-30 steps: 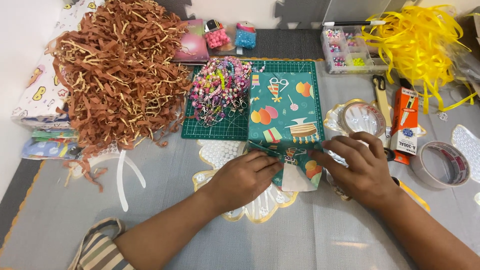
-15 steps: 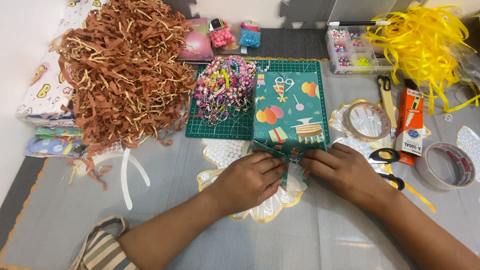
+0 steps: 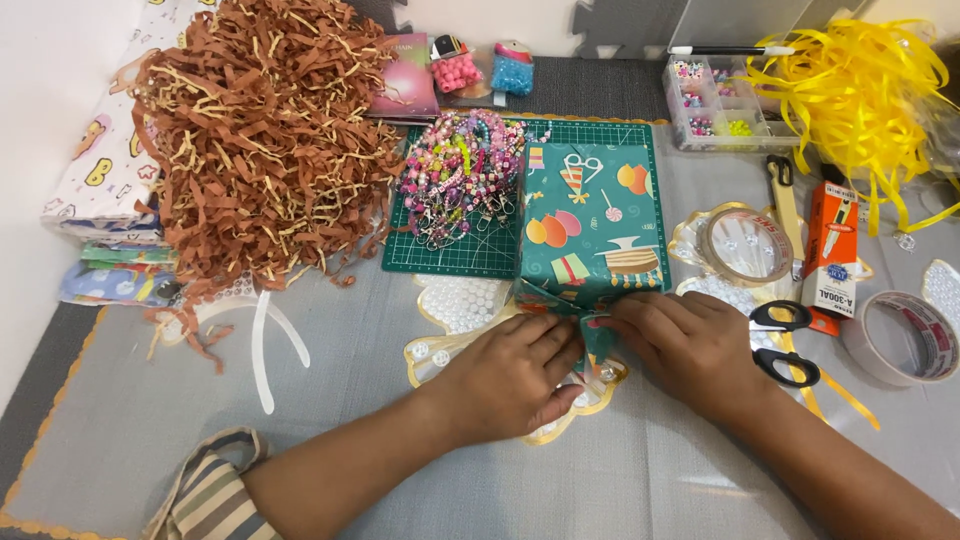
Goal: Wrapping a small box with decorative paper using tape and scissors
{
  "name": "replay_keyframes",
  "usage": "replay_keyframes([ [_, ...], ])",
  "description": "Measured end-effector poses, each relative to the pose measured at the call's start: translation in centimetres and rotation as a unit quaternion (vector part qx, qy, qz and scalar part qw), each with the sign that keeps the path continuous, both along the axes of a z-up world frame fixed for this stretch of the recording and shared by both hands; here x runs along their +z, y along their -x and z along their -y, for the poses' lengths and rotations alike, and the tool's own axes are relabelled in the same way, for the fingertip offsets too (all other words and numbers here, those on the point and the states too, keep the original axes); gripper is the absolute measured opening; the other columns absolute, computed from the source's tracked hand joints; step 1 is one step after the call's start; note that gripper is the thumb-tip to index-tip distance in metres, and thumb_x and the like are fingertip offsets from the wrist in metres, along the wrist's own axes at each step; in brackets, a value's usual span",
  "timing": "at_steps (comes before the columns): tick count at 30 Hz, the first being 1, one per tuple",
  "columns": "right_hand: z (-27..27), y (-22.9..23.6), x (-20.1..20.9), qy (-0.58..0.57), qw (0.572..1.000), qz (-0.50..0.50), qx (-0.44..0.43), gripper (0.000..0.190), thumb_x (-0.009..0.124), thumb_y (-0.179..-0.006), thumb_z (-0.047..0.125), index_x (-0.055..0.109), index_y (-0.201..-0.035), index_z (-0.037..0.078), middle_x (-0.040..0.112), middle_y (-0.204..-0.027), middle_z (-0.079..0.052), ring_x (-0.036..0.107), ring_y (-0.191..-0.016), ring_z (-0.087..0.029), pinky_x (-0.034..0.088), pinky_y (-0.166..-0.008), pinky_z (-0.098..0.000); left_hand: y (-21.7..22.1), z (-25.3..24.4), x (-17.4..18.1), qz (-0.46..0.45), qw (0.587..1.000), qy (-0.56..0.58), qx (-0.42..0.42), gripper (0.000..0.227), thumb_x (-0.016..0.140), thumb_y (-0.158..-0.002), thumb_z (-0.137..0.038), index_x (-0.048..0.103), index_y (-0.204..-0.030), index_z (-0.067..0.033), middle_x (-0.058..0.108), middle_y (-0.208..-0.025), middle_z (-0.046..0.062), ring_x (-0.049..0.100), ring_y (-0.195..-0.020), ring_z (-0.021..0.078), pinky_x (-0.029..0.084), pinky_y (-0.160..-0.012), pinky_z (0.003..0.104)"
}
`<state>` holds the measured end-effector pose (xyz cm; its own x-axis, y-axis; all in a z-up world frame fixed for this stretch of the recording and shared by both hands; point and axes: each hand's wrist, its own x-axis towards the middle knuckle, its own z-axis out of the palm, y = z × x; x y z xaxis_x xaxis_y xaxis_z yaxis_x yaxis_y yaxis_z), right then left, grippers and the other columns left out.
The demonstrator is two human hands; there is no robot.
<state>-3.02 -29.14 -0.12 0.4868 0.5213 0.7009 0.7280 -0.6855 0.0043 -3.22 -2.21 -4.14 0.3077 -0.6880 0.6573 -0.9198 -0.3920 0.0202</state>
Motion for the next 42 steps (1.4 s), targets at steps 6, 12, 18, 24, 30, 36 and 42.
replay_keyframes([
  [6, -1.0, 0.1, 0.8, 0.124, 0.985, 0.103, -0.064, 0.007, 0.075, -0.118, 0.023, 0.079, -0.114, 0.020, 0.082, -0.113, 0.005, 0.068, -0.080, -0.021, 0.043, -0.064, -0.0351, 1.4, -0.1, 1.1, -0.083, 0.993, -0.076, 0.039, 0.056, 0.069, -0.109, -0.044, 0.080, -0.134, 0.0045, 0.077, -0.136, 0.023, 0.064, -0.137, 0.0392, 0.054, -0.121, 0.047],
  [12, -0.7, 0.0, -0.2, 0.125, 0.983, 0.117, -0.058, 0.009, 0.072, -0.118, 0.021, 0.081, -0.118, 0.018, 0.083, -0.124, -0.001, 0.064, -0.080, -0.024, 0.042, -0.067, -0.0396, 2.9, 0.4, 1.6, -0.063, 0.992, -0.061, 0.089, 0.037, 0.080, -0.105, -0.038, 0.076, -0.114, -0.0024, 0.062, -0.119, 0.012, 0.060, -0.108, 0.0350, 0.053, -0.104, 0.045],
  [18, -0.8, 0.1, -0.3, 0.148, 0.978, 0.130, -0.064, 0.011, 0.072, -0.120, 0.026, 0.081, -0.116, 0.021, 0.079, -0.109, 0.005, 0.058, -0.077, -0.025, 0.034, -0.066, -0.0414, 4.5, 0.4, 2.6, 0.058, 0.990, -0.090, 0.096, 0.030, 0.071, -0.121, -0.026, 0.077, -0.108, -0.0004, 0.065, -0.096, 0.011, 0.060, -0.085, 0.0306, 0.049, -0.081, 0.042],
  [24, -0.1, 0.4, -1.0, 0.162, 0.978, 0.131, -0.029, 0.021, 0.069, -0.119, 0.021, 0.082, -0.132, 0.012, 0.084, -0.114, 0.002, 0.066, -0.084, -0.022, 0.038, -0.066, -0.0409, 4.8, 0.7, 2.1, 0.067, 0.991, -0.089, 0.071, 0.029, 0.071, -0.122, -0.018, 0.076, -0.098, -0.0022, 0.070, -0.097, 0.014, 0.062, -0.085, 0.0313, 0.050, -0.080, 0.043],
  [30, -1.0, 1.2, -0.2, 0.150, 0.982, 0.113, -0.036, 0.030, 0.058, -0.123, 0.021, 0.079, -0.140, 0.010, 0.086, -0.126, 0.001, 0.068, -0.082, -0.019, 0.041, -0.070, -0.0386, 4.6, 0.5, 2.7, 0.034, 0.995, -0.081, 0.056, 0.024, 0.059, -0.118, -0.007, 0.081, -0.114, -0.0001, 0.080, -0.135, 0.023, 0.073, -0.137, 0.0422, 0.051, -0.129, 0.067],
  [36, -2.0, 1.5, 0.5, 0.127, 0.985, 0.110, -0.048, 0.013, 0.069, -0.118, 0.021, 0.081, -0.114, 0.015, 0.086, -0.119, 0.002, 0.067, -0.079, -0.019, 0.038, -0.068, -0.0402, 4.4, 0.9, 1.7, -0.091, 0.990, -0.046, 0.093, 0.029, 0.072, -0.110, -0.023, 0.069, -0.129, -0.0006, 0.068, -0.159, 0.032, 0.063, -0.152, 0.0462, 0.045, -0.133, 0.056],
  [42, -1.4, 1.1, -1.1, 0.146, 0.985, 0.051, -0.074, 0.024, 0.078, -0.112, 0.030, 0.082, -0.134, 0.021, 0.080, -0.133, 0.005, 0.071, -0.098, -0.019, 0.043, -0.080, -0.0425, 3.9, 0.7, 1.5, -0.151, 0.980, -0.057, 0.115, 0.043, 0.063, -0.105, -0.032, 0.069, -0.138, -0.0055, 0.055, -0.174, 0.030, 0.049, -0.162, 0.0475, 0.042, -0.126, 0.062],
])
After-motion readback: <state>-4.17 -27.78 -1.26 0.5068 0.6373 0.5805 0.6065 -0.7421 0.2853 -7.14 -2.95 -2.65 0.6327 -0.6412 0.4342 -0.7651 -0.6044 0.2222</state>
